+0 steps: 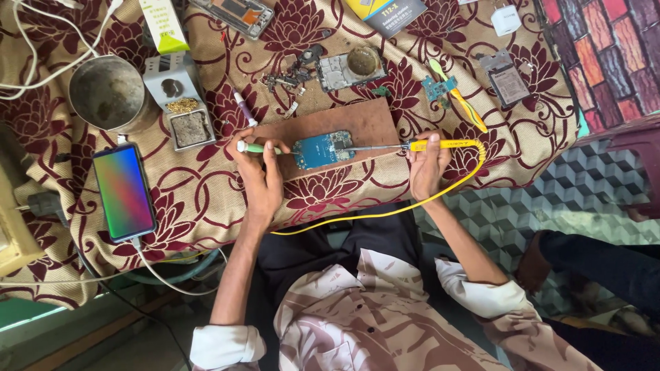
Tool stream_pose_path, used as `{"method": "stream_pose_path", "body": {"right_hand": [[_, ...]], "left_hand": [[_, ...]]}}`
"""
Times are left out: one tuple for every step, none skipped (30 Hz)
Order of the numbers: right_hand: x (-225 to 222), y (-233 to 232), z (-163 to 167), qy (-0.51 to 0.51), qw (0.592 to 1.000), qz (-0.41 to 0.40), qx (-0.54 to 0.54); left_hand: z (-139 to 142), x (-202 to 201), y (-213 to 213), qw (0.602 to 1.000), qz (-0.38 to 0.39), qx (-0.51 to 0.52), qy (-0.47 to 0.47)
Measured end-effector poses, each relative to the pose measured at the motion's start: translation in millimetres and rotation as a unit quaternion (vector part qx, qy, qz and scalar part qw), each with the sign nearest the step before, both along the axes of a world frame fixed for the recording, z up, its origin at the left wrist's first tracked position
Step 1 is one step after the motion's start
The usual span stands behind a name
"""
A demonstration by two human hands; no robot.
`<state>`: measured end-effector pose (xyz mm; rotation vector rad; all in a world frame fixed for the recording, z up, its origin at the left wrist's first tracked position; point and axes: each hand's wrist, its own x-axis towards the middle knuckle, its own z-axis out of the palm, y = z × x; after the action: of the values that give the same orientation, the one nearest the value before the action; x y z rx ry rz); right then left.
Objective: The person uses a soldering iron and solder wire to work on a small blue circuit board placed on a wooden board. They repeatedly apply the soldering iron to various points on the board while feeding solder with the other hand. The workspace includes a smartphone, a metal container, and other electronic components.
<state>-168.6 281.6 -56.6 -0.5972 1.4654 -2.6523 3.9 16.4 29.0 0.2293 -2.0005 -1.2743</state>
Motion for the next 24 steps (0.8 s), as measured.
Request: {"method": "stream_pose_path", "body": {"right_hand": [[0,-1,0,0.006,1.0,-0.001,0.005],[-1,-1,-1,0.009,1.0,-0.002,0.008],[0,-1,-2,0.011,1.0,-0.004,0.012],[-1,-1,-4,0.014,1.0,-0.008,0.016],[-2,-1,-5,0.012,1.0,-0.011,0.018],[-3,0,-7,0.009,1.0,-0.014,0.019],[-3,-1,-10,0.006,1.0,-0.018,0.02],[-3,-1,-12,0.003,1.0,-0.016,0.019],[-4,0,-14,0.0,1.0,-0.013,0.019],[-5,1,-16,-0.002,1.0,-0.011,0.02],[-4,1,-18,0.0,1.0,-0.013,0.022],[-4,1,-19,0.004,1.0,-0.014,0.022],[-6,0,-19,0.009,1.0,-0.015,0.022],[-6,1,-19,0.003,1.0,-0.016,0.013],[-4,1,-18,-0.005,1.0,-0.016,0.004],[-5,0,-18,-0.012,1.0,-0.015,-0.006],[-4,-1,-16,-0.008,1.0,-0.015,-0.003],[-3,-1,-15,-0.006,1.0,-0.015,0.002],[-3,-1,-13,-0.002,1.0,-0.015,0.006],[-2,-2,-11,0.0,1.0,-0.014,0.008],[0,-2,-10,0.001,1.0,-0.012,0.01],[-1,-2,-8,0.005,1.0,-0.012,0.011],[0,-2,-7,0.002,1.0,-0.011,0.01],[1,-2,-6,-0.003,1.0,-0.01,0.01]], "left_hand": [[0,0,-1,1.0,0.001,0.005,-0.005],[0,-1,-1,1.0,0.003,0.01,-0.01],[0,0,-2,1.0,0.003,0.017,-0.016],[-1,-1,-2,0.999,0.003,0.023,-0.022],[-1,-2,-3,0.999,0.003,0.029,-0.025],[-1,-2,-3,1.0,0.004,0.016,-0.02],[-1,-1,-3,1.0,0.004,0.001,-0.015],[0,-1,-3,1.0,0.004,-0.014,-0.01],[0,-1,-4,1.0,0.004,-0.011,-0.011],[-1,-1,-4,1.0,0.003,-0.006,-0.011],[-1,0,-4,1.0,0.002,-0.002,-0.014],[-2,0,-4,0.999,0.004,0.033,-0.029],[-2,-1,-4,0.997,0.005,0.068,-0.044],[-3,-1,-3,0.993,0.006,0.104,-0.06],[-4,0,-3,0.996,0.004,0.076,-0.046],[-4,-1,-4,0.999,0.002,0.045,-0.029],[-4,0,-4,1.0,0.0,0.014,-0.014],[-4,0,-4,1.0,0.002,-0.003,-0.008],[-4,1,-4,1.0,0.002,-0.02,-0.001],[-4,1,-4,0.999,0.003,-0.038,0.006],[-4,2,-4,1.0,0.003,-0.008,-0.007],[-3,1,-4,1.0,0.002,0.021,-0.019],[-3,0,-4,0.998,0.001,0.051,-0.03],[-3,1,-4,0.999,0.002,0.045,-0.029]]}}
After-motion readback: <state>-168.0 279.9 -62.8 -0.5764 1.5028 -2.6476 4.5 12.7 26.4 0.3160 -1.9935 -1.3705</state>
